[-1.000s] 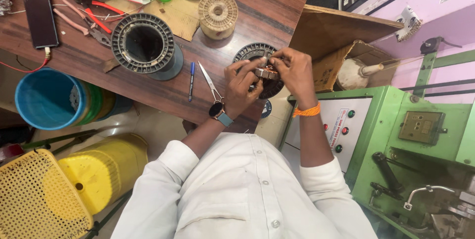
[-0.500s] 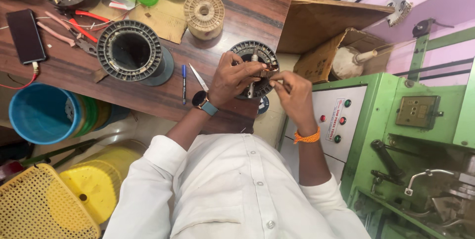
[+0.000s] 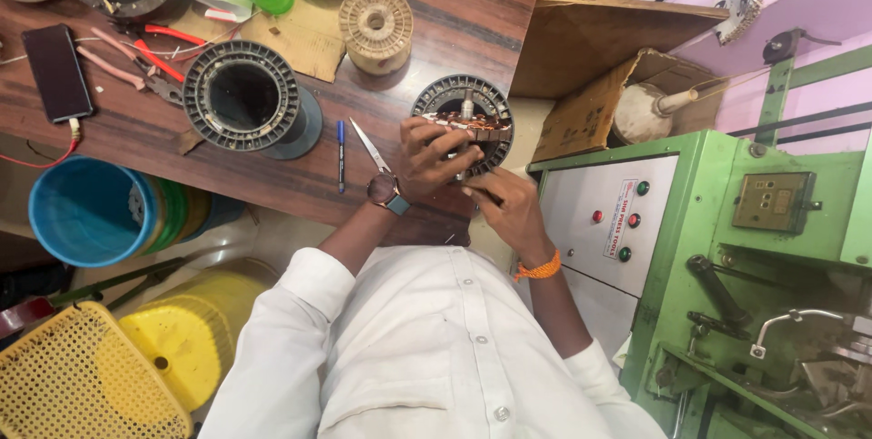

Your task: The person works on an electric motor armature at a workbench, holding the rotor with copper windings in one hand while using the other hand to manipulate and adjust components on it. They rotate the armature to reach different sides and continue working on the windings and shaft area by hand throughout the episode.

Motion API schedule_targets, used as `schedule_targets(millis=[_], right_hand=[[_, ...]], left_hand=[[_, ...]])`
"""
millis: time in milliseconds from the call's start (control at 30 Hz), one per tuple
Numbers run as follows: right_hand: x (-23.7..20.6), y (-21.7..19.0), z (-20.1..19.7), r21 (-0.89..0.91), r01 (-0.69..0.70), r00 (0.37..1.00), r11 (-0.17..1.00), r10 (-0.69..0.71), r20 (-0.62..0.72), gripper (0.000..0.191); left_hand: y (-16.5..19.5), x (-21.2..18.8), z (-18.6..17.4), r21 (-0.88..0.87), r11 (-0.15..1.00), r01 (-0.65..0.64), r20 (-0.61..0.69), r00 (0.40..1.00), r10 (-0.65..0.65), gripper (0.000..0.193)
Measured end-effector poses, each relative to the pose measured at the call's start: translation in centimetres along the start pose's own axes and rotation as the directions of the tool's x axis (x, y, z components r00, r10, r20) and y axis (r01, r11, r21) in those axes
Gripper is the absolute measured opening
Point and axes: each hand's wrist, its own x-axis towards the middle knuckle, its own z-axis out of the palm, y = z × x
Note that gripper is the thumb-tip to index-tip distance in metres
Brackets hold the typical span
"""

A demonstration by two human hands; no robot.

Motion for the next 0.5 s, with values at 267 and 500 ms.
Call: schedule_targets(millis=[267,500], right_hand=[[3.6,-1.8,-3.3,-0.035,-0.017,0.992,0.999,0.012,-0.127,0.009],[9.0,-1.9,-3.0,0.034,0.019,0.997,0.999,-0.016,-0.082,0.011]], left_hand=[[3.5,0.0,1.5,-0.056,0.861,0.506,-0.091,0.856,-0.509,0.016],[3.2,0.4,0.7,-0.068,0.858,0.509,-0.062,0.856,-0.513,0.016]])
